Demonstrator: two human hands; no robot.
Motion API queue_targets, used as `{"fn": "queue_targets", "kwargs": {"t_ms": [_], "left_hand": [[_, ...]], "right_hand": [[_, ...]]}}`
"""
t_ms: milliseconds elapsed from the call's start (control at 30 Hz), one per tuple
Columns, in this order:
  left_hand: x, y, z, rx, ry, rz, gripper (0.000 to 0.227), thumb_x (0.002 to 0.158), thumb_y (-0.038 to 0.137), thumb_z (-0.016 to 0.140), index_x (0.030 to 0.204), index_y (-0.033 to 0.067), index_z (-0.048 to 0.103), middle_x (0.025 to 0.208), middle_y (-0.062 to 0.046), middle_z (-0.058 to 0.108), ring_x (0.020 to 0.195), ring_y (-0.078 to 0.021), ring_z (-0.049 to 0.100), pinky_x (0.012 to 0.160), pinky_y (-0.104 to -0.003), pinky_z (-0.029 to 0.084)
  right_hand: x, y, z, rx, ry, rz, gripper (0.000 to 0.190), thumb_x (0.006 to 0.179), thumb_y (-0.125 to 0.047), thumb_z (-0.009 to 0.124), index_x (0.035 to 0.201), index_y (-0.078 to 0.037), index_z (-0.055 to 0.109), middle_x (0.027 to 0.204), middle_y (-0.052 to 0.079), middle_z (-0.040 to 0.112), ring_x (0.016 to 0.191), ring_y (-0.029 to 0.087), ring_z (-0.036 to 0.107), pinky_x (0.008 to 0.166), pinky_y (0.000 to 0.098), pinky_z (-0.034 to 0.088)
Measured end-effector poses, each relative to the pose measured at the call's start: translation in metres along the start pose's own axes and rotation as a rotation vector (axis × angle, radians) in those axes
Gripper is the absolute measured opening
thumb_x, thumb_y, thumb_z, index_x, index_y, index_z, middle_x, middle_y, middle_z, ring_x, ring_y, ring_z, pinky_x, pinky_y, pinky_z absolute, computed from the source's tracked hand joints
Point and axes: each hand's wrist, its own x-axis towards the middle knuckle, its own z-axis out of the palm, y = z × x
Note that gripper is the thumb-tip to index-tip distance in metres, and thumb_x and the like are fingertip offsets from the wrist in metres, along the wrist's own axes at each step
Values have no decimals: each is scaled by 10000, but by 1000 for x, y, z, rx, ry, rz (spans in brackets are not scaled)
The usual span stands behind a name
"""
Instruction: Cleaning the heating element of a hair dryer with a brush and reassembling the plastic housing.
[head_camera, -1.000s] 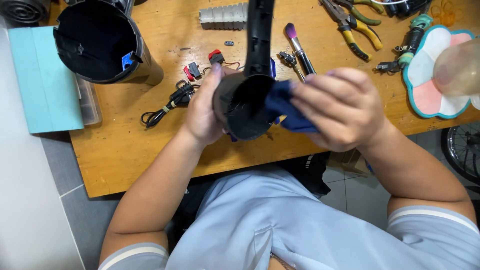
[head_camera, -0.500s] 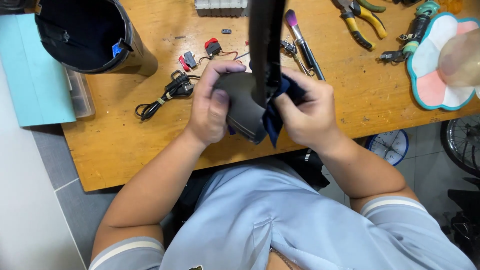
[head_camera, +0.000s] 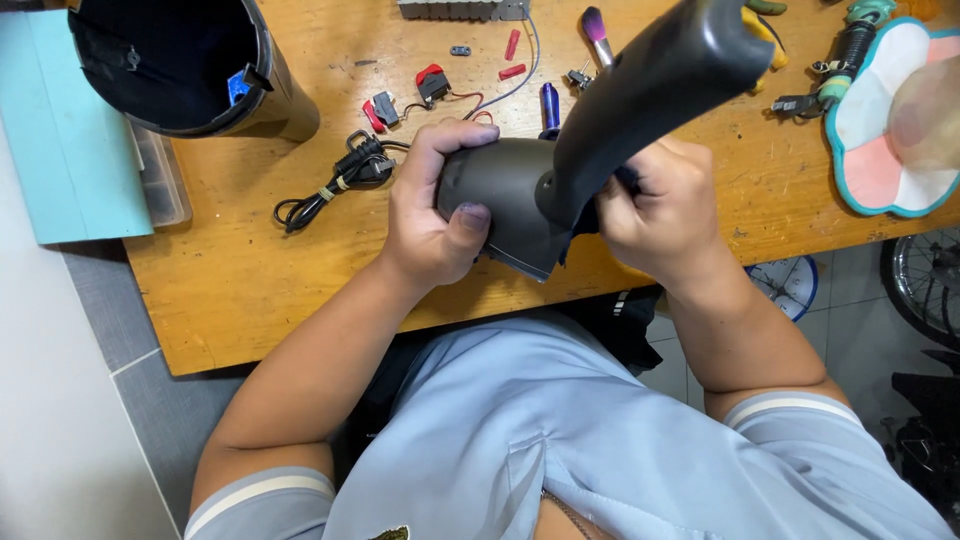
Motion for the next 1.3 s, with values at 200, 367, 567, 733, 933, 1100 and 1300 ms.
{"fn": "queue_targets", "kwargs": {"t_ms": [200, 367, 567, 733, 933, 1100, 1300], "left_hand": [[-3, -4, 4, -56, 17, 22, 772, 1096, 685, 705, 1444, -2, 647, 1221, -139, 697, 1080, -176, 721, 893, -322, 648], [0, -3, 13, -139, 111, -39, 793, 1119, 774, 572, 1414, 39, 619, 1118, -105, 710, 989, -141, 739, 779, -255, 643], [3, 3, 5, -86, 83, -101, 786, 1125, 784, 593, 1410, 52, 612, 1195, -98, 704, 1086, -170, 708, 904, -313, 622], [-1, -6, 13, -83, 56, -13, 763, 1101, 711, 658, 1429, 23, 619, 1174, -153, 735, 1030, -177, 760, 822, -300, 683], [-3, -9, 9, -96, 44, -9, 743, 1107, 660, 689, 1417, -13, 637, 1179, -165, 749, 1057, -190, 769, 837, -312, 681], [-1, -5, 8, -94, 54, -15, 751, 1104, 670, 695, 1427, -7, 649, 1203, -159, 761, 1086, -176, 759, 875, -319, 681], [3, -10, 1, -89, 55, -35, 750, 1133, 672, 646, 1456, -5, 642, 1190, -150, 775, 1077, -159, 750, 865, -313, 684]], "right_hand": [[6, -18, 22, -113, 233, -157, 181, 1093, 90, 782, 919, 38, 782, 745, 173, 657, 626, 450, 642, 633, 488, 568], [0, -2, 44, 603, 380, 83, 281, 1123, -30, 742, 879, 2, 607, 809, 122, 584, 725, 175, 533, 682, 340, 500], [10, -24, 24, 331, 135, 218, 159, 1178, -114, 768, 1141, 40, 766, 1053, 143, 731, 925, 255, 696, 863, 393, 580], [6, -12, 31, 191, 278, 93, 261, 1075, 86, 936, 875, 57, 771, 782, 188, 632, 720, 270, 609, 724, 410, 530], [9, -15, 34, 291, 375, 93, 269, 1086, 3, 926, 890, 64, 753, 829, 186, 675, 768, 259, 628, 777, 408, 555], [9, -15, 29, 241, 368, 93, 273, 1142, -50, 879, 929, 56, 744, 876, 195, 693, 802, 271, 654, 806, 415, 549], [9, -19, 23, 50, 311, 52, 319, 1196, -15, 762, 898, 64, 682, 796, 240, 627, 670, 448, 637, 683, 482, 526]]}}
